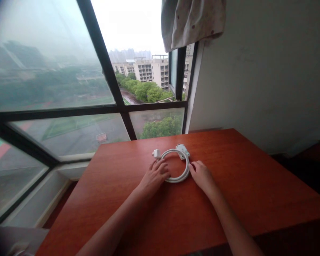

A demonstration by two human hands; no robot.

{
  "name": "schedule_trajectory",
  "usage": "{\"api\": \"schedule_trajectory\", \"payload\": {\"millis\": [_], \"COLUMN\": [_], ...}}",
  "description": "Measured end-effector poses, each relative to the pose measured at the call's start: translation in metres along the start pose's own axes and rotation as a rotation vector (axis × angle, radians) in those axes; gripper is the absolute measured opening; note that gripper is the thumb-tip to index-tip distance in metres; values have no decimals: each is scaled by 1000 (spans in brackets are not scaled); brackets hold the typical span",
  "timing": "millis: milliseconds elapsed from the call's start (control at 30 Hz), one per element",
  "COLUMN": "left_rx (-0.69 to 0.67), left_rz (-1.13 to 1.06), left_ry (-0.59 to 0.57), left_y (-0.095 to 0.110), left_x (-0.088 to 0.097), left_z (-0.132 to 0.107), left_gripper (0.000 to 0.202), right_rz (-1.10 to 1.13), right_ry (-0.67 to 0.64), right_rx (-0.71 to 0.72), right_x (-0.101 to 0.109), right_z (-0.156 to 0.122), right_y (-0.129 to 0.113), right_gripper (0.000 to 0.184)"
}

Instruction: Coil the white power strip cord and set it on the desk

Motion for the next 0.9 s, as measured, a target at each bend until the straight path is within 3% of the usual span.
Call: {"api": "schedule_trajectory", "payload": {"millis": [167, 333, 400, 467, 567, 667, 900], "left_rx": [207, 559, 622, 651, 659, 628, 590], "left_rz": [-134, -561, -636, -520, -180, 0, 42], "left_ry": [55, 290, 312, 246, 105, 38, 35], "left_y": [-10, -31, -36, -35, -25, -10, 22], "left_x": [1, 0, -4, -9, -16, -21, -37], "left_z": [-13, -20, -15, -7, 6, 18, 44], "left_gripper": [45, 20, 22, 28, 36, 41, 41], "right_rz": [-26, -125, -196, -252, -288, -313, -304], "right_ry": [19, -38, -70, -95, -122, -95, 260], "right_rx": [-69, -168, -189, -185, -146, -123, -122], "right_x": [0, 1, -2, -8, -15, -20, -19], "right_z": [6, 17, 21, 25, 29, 28, 15], "right_y": [-2, -22, -30, -33, -29, -16, 29], "right_gripper": [45, 53, 49, 38, 23, 21, 40]}}
Point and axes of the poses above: each hand's wrist, its own z-axis towards the middle knuckle, its own x-axis out of the back of the hand, y = z × x, the point moved 2 cm from there along z, towards the middle knuckle, and after that the axes turned 13 degrees about x, right-handed, at the moved point
